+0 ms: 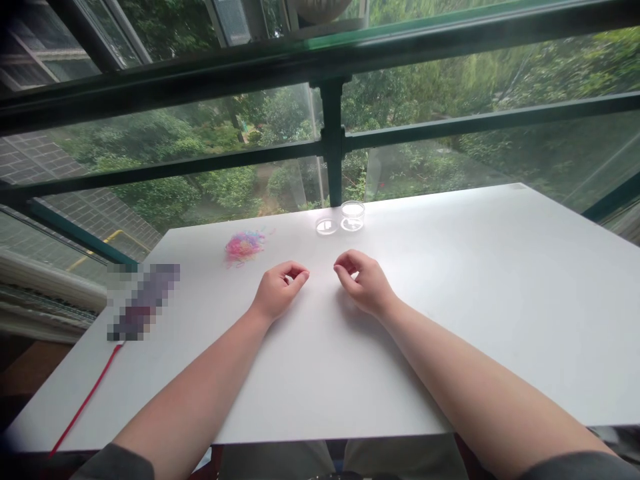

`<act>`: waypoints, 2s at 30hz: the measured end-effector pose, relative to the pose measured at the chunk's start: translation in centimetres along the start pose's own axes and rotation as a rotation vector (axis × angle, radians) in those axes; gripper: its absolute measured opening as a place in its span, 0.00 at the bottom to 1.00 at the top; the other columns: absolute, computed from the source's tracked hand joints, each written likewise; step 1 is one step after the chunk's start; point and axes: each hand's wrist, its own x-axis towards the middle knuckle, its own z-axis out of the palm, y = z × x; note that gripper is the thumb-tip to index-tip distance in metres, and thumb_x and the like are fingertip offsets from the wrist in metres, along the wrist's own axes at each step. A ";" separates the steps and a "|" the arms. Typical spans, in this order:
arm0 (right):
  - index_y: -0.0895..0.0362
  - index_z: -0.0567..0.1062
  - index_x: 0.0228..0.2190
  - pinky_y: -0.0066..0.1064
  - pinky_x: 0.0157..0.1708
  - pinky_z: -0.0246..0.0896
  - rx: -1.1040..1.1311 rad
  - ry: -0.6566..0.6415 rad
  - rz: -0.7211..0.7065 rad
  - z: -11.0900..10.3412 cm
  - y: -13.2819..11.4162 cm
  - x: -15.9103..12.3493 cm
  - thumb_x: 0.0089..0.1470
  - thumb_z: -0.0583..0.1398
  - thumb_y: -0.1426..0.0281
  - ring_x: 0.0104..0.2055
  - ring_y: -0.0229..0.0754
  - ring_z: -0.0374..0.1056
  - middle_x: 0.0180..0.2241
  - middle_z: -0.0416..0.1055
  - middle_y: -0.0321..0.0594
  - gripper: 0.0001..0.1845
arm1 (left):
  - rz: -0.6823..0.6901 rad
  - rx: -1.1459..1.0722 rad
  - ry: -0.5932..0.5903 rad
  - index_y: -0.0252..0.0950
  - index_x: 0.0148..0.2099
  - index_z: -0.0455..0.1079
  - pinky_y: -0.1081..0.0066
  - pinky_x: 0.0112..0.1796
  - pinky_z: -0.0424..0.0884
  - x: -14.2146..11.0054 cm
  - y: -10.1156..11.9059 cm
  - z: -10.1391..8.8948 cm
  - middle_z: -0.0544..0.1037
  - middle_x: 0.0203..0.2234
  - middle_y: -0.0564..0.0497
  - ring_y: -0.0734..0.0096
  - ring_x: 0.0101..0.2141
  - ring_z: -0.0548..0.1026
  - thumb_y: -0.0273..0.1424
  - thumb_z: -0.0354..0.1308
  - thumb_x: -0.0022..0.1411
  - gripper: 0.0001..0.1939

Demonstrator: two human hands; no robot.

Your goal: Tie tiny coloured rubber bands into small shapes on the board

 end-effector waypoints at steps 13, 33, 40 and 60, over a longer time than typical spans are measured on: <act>0.56 0.68 0.33 0.34 0.30 0.65 0.120 0.065 0.065 0.5 2.2 0.6 0.50 0.59 0.68 0.28 0.40 0.67 0.27 0.68 0.37 0.07 | 0.009 0.237 -0.003 0.38 0.35 0.76 0.72 0.40 0.68 1.8 0.0 1.4 0.79 0.31 0.51 0.70 0.35 0.73 0.33 0.57 0.56 0.08; 0.55 0.66 0.32 0.33 0.28 0.63 0.213 0.228 0.099 0.2 3.3 1.8 0.49 0.56 0.65 0.25 0.37 0.63 0.29 0.67 0.36 0.08 | -0.164 0.521 -0.090 0.39 0.38 0.78 0.70 0.39 0.67 4.2 1.3 1.2 0.81 0.34 0.46 0.64 0.35 0.76 0.35 0.52 0.58 0.14; 0.56 0.66 0.32 0.33 0.27 0.64 0.252 0.201 0.119 0.0 3.0 1.6 0.48 0.55 0.67 0.23 0.36 0.64 0.27 0.68 0.36 0.07 | -0.287 0.580 0.044 0.39 0.39 0.76 0.71 0.39 0.67 1.3 -2.3 -5.2 0.80 0.37 0.48 0.64 0.38 0.75 0.33 0.52 0.57 0.12; 0.57 0.68 0.29 0.32 0.24 0.64 0.222 0.121 0.133 0.0 2.3 1.0 0.48 0.58 0.64 0.23 0.38 0.66 0.24 0.67 0.36 0.09 | -0.333 0.650 0.123 0.40 0.39 0.76 0.72 0.38 0.69 1.6 -4.7 -9.2 0.80 0.36 0.50 0.66 0.37 0.76 0.33 0.56 0.55 0.11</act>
